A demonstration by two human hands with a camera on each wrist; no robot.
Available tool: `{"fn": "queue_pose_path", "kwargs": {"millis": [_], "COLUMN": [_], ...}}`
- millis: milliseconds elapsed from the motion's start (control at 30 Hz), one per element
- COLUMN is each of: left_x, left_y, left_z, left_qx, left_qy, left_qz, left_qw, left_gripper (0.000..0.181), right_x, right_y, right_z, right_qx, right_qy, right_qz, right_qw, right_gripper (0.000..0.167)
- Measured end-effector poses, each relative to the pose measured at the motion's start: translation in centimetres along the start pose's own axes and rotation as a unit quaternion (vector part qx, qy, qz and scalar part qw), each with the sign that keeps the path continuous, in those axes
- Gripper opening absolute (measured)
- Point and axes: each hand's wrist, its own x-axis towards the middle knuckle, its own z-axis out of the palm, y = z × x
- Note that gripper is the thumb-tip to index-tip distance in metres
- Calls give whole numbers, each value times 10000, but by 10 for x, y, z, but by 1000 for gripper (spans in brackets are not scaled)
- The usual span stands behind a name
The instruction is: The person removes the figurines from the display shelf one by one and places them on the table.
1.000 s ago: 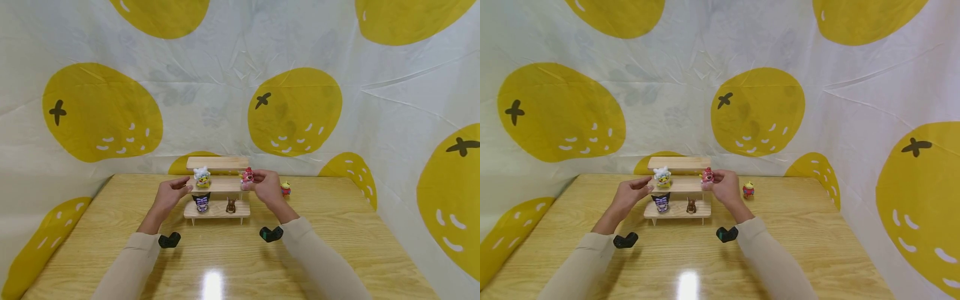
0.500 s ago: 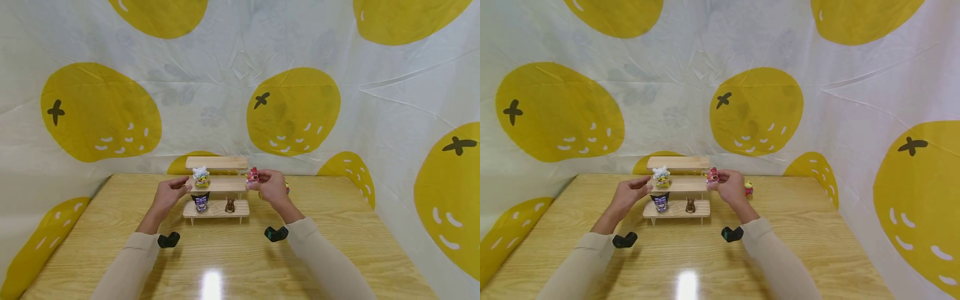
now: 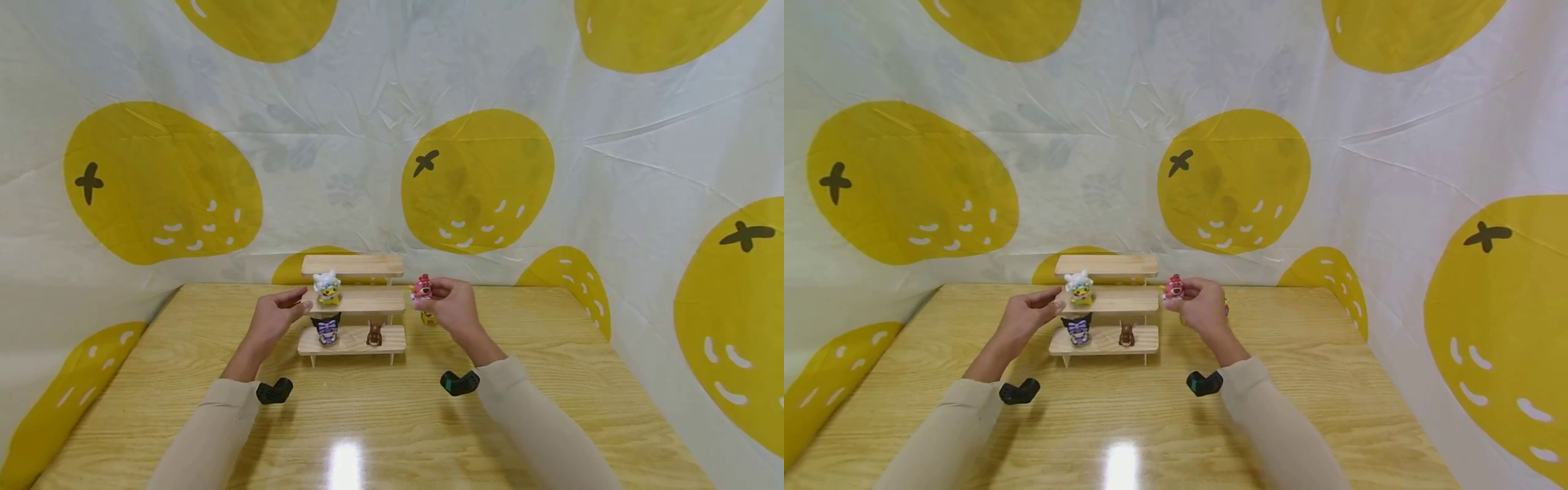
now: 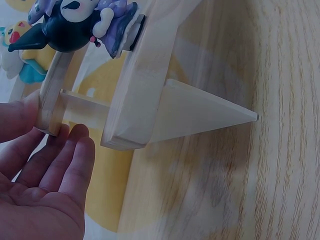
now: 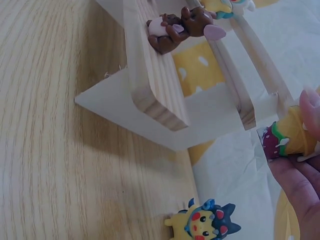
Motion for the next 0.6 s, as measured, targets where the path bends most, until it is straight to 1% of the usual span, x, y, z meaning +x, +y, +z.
{"fn": "queue_pose_path", "kwargs": {"millis": [233, 600], "left_x": [-1, -1], "left_y": [0, -1], "left_z": [-1, -1], "left_qx": [4, 26], "left_qy": [2, 19], "left_qz": [58, 23], "left_qw": [10000, 10000], "left_gripper": [54, 54], "right_x": [0, 1], "right_y": [5, 12], "right_z": [-6, -13], "right_qx": [-37, -36], "right_qy": [-15, 39], "right_qz": [56, 102], "right_qw": [10000, 9999], "right_gripper": [43, 44]}}
